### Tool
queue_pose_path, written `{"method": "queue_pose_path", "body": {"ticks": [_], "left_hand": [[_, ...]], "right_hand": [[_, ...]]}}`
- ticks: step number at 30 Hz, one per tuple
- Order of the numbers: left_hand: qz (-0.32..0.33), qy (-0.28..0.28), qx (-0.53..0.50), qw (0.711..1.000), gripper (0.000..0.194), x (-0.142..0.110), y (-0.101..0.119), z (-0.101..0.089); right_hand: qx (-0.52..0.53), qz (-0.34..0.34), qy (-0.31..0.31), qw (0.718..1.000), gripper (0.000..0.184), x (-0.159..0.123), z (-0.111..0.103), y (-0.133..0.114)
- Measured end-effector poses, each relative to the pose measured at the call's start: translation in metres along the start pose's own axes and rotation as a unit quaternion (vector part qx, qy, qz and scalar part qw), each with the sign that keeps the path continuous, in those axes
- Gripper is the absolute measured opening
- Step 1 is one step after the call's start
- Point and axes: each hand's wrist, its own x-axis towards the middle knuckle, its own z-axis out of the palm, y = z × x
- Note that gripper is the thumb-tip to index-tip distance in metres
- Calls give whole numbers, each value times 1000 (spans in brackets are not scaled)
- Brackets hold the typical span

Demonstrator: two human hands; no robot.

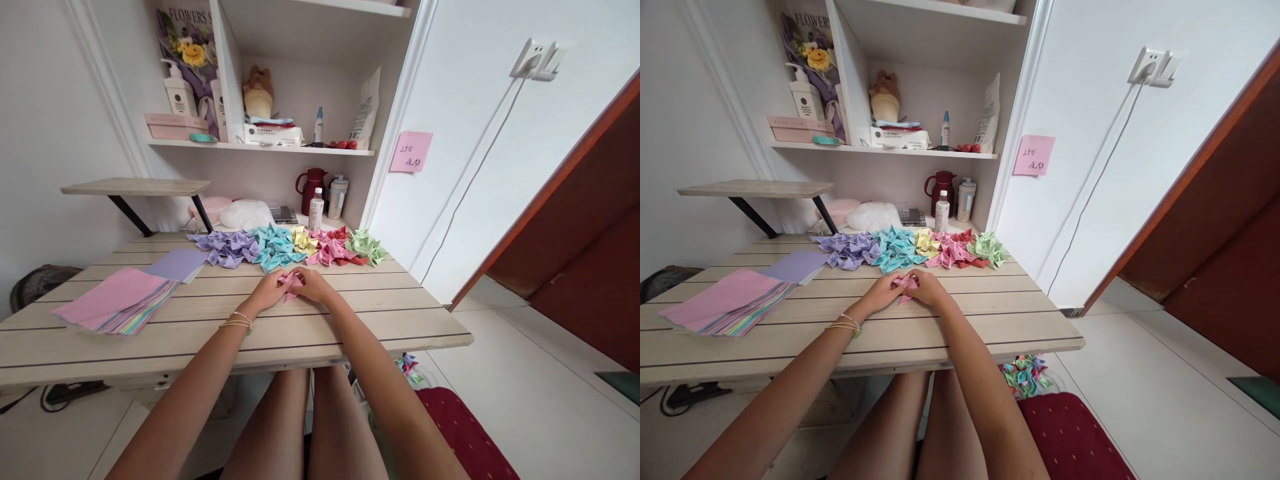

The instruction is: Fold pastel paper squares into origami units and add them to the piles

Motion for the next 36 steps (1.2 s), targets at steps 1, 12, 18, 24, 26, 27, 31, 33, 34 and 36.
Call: {"method": "queue_pose_path", "body": {"ticks": [1,12,18,24,26,27,31,33,34,36], "left_hand": [[4,-3,14,1000,22,0,0,0],[21,-10,59,998,25,0,2,0],[26,-9,90,996,19,-1,7,0],[38,-18,114,993,17,0,5,0],[39,-17,122,992,18,0,3,0],[39,-19,126,991,18,0,3,0],[41,-23,145,988,21,-1,4,0],[42,-23,152,987,21,-1,5,0],[42,-25,155,987,21,-1,6,0],[42,-28,160,986,22,-1,5,1]], "right_hand": [[-2,1,-2,1000,36,0,0,0],[-23,-11,-1,1000,34,-1,-1,-2],[-34,-15,-6,999,36,0,0,1],[-38,-16,-3,999,34,-2,-2,-2],[-36,-14,-6,999,34,-2,-2,-3],[-36,-13,-7,999,35,-2,-2,-3],[-39,-9,-12,999,36,-3,-3,-4],[-39,-9,-13,999,36,-3,-3,-4],[-39,-8,-12,999,36,-3,-3,-4],[-38,-5,-13,999,36,-3,-3,-3]]}}
